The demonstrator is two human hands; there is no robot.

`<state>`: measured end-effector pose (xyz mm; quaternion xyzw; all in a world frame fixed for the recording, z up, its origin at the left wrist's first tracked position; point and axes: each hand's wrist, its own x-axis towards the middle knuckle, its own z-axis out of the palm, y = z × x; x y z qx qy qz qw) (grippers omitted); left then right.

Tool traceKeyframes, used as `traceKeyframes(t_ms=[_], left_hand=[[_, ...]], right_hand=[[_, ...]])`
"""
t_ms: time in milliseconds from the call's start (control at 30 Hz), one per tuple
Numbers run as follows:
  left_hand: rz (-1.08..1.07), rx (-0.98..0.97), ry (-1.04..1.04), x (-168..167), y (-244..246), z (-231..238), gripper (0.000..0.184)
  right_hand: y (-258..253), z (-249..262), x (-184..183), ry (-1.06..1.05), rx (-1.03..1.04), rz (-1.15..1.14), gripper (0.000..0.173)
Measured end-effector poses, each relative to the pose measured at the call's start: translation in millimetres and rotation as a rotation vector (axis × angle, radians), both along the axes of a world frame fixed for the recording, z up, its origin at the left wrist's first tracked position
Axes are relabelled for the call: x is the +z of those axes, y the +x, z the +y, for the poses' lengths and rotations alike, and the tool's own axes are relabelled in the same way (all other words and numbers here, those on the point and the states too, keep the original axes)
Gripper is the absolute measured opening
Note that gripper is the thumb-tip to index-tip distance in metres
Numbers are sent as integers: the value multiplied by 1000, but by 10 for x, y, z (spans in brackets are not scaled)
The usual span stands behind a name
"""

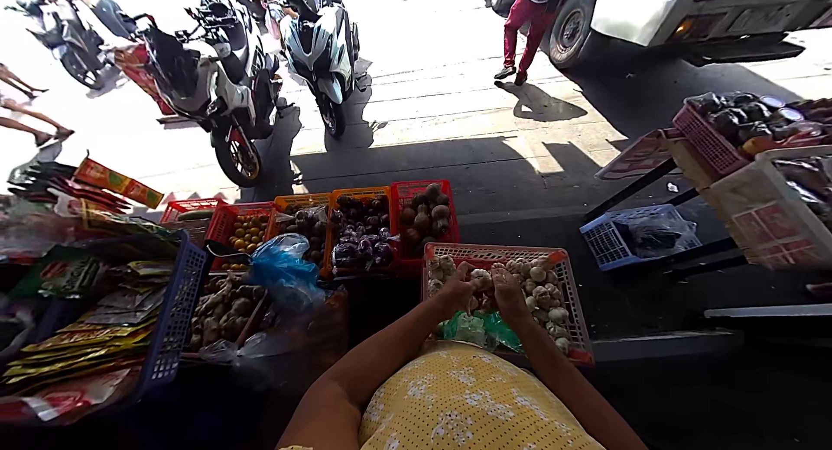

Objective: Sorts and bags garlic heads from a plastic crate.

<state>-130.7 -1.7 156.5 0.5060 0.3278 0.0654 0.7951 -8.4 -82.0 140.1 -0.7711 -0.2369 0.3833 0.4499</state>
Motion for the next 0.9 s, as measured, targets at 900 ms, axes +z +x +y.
traceKeyframes(t_ms=[900], left_hand=[[1, 21, 120, -40, 7, 95, 39]], right_hand=[[-31, -14, -150, 6, 194, -308, 66]])
